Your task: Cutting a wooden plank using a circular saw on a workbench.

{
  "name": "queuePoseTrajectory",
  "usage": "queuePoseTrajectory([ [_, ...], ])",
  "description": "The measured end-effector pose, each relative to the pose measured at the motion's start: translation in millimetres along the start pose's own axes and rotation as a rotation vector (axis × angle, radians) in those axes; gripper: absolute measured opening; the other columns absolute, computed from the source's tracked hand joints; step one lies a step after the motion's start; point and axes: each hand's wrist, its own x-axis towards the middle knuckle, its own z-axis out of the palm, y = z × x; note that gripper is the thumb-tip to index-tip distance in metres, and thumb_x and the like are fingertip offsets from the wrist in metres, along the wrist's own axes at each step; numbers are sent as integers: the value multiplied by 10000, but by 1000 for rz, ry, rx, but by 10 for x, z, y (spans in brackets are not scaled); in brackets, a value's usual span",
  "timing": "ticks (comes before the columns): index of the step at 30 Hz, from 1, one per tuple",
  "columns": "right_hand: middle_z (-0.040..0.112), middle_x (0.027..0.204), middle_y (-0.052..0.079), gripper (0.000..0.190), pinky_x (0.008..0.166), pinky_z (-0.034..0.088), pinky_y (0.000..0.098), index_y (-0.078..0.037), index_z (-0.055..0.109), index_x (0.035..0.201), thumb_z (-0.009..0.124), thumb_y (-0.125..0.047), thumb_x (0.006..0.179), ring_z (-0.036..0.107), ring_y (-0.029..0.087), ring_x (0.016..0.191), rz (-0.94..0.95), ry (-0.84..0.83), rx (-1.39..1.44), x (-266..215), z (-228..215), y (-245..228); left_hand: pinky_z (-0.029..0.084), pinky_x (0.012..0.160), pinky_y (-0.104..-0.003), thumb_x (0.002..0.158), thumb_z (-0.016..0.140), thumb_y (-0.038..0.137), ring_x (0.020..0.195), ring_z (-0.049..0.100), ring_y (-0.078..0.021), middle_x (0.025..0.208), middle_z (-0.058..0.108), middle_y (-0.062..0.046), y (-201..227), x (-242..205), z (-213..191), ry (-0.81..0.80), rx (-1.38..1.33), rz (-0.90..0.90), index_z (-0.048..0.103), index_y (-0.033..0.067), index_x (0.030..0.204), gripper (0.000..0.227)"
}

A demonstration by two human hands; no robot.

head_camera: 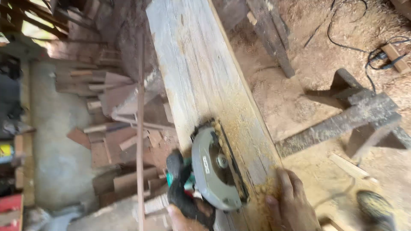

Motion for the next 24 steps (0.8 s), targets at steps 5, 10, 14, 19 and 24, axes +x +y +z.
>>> queuePoseTrajectory([
  [5,349,1484,300,811,607,645,542,-8,203,1544,463,-473,932,690,471,832,-211,-37,107,-113,-440,-248,425,359,-258,987,387,621,390,499,-121,544,569,-20,29,56,499,-111,-178,84,578,47,1222,649],
  [10,382,1409,376,753,769,550,592,55,225,1531,370,-468,1010,597,538,1014,-402,126,175,-165,-377,-216,429,385,-254,1025,390,481,430,496,-132,630,583,-52,147,-65,599,-47,-4,209,593,36,1070,492],
  [14,422,1272,402,809,779,520,661,126,188,1524,278,-505,1025,586,497,940,-479,96,179,-138,-393,-209,404,367,-265,1013,433,474,410,487,-133,604,582,-48,23,44,557,-85,-131,198,585,63,1004,439],
  [19,358,1486,327,619,1142,344,571,43,221,1535,363,-333,1065,394,463,1372,-561,101,239,-74,-313,-35,352,348,-245,1054,468,403,406,429,-92,604,544,-9,-19,100,591,-168,-157,192,561,109,1044,308],
  [24,456,1018,85,646,855,405,459,-73,161,1637,247,-408,1092,428,235,900,-647,159,196,-514,-138,380,373,394,-259,1033,494,435,437,441,-100,592,513,-3,34,76,583,-199,-124,183,578,105,1058,341],
])
